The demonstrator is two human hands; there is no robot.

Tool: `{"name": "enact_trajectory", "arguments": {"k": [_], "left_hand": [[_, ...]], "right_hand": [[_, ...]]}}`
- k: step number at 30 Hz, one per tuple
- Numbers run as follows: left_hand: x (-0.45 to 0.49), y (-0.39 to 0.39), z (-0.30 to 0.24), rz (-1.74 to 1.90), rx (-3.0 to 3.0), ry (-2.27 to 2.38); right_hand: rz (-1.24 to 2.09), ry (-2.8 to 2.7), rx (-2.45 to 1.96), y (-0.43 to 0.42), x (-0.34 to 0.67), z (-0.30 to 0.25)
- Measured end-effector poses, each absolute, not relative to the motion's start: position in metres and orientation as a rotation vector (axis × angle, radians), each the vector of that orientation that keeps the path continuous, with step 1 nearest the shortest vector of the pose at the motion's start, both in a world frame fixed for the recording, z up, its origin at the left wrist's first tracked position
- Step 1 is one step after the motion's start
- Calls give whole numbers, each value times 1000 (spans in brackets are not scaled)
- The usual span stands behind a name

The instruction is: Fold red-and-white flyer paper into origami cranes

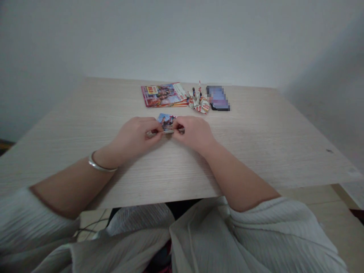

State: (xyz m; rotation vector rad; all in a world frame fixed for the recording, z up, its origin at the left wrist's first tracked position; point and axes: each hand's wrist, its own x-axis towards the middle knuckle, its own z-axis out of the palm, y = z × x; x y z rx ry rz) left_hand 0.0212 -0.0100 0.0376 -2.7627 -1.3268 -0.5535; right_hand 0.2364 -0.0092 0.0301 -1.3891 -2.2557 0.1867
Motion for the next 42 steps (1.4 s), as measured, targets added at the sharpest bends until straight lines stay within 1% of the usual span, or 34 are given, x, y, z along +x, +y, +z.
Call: {"name": "enact_trajectory", "arguments": {"k": [5,9,13,15,16,18,20,24,29,32,39,42], "left_hand": [[16,-8,37,-543,-2781,-1341],[14,-6,38,-568,-2792,-1437],[11,-5,40,-585,-2786,-1494],[9,-4,39,-622,-2785,-1518],[8,-3,38,-647,-2790,-1525],[7,-2,35,-695,-2812,-1519],[7,0,30,-746,-2825,-1487],[9,-1,26,-808,-2785,-1395],[17,-9,30,-637,-2767,-1295],[18,-7,30,-603,-2771,-1302],[14,0,25,-709,-2830,-1278],[15,0,27,-729,-2838,-1341]], "right_hand": [[227,-2275,-1448,-3,257,36],[236,-2251,-1481,1,274,41],[190,-2152,-1515,5,283,38],[180,-2025,-1470,7,282,32],[226,-1989,-1387,8,280,30],[280,-2071,-1198,8,274,24],[223,-2164,-1151,8,266,19],[155,-2184,-1172,3,251,15],[130,-2243,-1181,-10,230,17],[144,-2286,-1186,-15,224,20],[163,-2303,-1238,-15,228,19],[141,-2313,-1224,-13,232,21]]}}
